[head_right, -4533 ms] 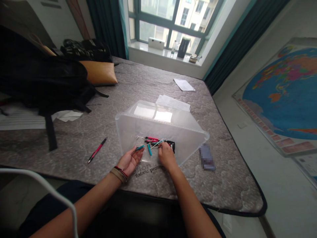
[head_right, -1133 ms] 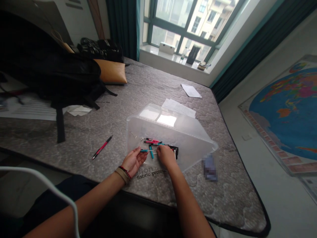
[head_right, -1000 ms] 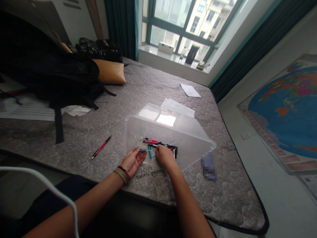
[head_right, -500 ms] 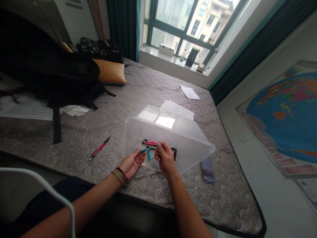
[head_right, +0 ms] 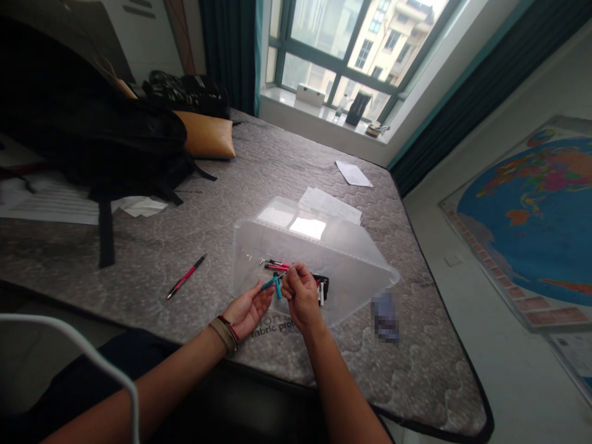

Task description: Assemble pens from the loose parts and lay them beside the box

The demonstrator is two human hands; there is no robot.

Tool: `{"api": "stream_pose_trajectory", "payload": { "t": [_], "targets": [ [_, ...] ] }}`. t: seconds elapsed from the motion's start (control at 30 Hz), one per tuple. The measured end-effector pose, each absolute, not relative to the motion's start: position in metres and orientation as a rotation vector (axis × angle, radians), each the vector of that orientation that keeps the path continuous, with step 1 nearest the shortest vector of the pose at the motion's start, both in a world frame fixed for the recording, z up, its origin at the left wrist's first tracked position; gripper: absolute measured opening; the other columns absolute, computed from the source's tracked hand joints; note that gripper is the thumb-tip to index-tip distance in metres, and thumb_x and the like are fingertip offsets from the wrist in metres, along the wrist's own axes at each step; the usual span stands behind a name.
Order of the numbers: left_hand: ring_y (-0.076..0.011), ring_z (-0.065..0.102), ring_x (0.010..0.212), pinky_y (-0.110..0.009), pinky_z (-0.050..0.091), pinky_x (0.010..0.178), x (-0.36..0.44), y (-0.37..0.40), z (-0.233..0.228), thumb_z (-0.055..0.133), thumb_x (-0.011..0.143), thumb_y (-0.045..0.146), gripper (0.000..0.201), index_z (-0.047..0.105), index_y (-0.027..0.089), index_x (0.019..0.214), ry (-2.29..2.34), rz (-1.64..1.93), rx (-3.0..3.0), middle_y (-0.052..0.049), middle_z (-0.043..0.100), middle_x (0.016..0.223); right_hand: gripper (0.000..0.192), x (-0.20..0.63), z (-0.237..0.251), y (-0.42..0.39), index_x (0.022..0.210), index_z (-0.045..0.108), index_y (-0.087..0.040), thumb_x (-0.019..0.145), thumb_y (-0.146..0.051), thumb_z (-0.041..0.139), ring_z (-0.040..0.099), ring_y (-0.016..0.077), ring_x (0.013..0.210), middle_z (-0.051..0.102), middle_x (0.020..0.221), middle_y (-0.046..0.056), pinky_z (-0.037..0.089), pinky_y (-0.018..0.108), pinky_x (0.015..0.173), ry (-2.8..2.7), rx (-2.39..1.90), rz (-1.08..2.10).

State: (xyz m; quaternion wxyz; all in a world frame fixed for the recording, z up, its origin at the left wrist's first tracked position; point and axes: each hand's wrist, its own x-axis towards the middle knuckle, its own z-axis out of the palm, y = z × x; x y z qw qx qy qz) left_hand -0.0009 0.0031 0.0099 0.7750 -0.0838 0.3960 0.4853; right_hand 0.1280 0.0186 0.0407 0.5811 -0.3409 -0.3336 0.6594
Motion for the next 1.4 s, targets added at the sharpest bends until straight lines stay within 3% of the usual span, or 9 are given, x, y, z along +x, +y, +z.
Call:
{"api": "stream_pose_trajectory", "payload": {
  "t": [1.4],
  "targets": [
    [-0.0123, 0.071, 0.064, -0.019, 0.058, 0.056, -0.0023, 0.0028, 0.0119, 0.053, 0.095, 0.019, 0.018, 0.065, 0.007, 0.091, 0.865, 1.048, -0.171, -0.01, 0.075, 0.079, 0.022, 0.1309, 0.0392, 0.0184, 0.089, 0.055, -0.023, 0.082, -0.034, 0.072, 0.026, 0.0059, 0.05, 0.032, 0.061, -0.008, 0.024, 0.015, 0.042, -0.841, -0.815, 1.495]
  ]
}}
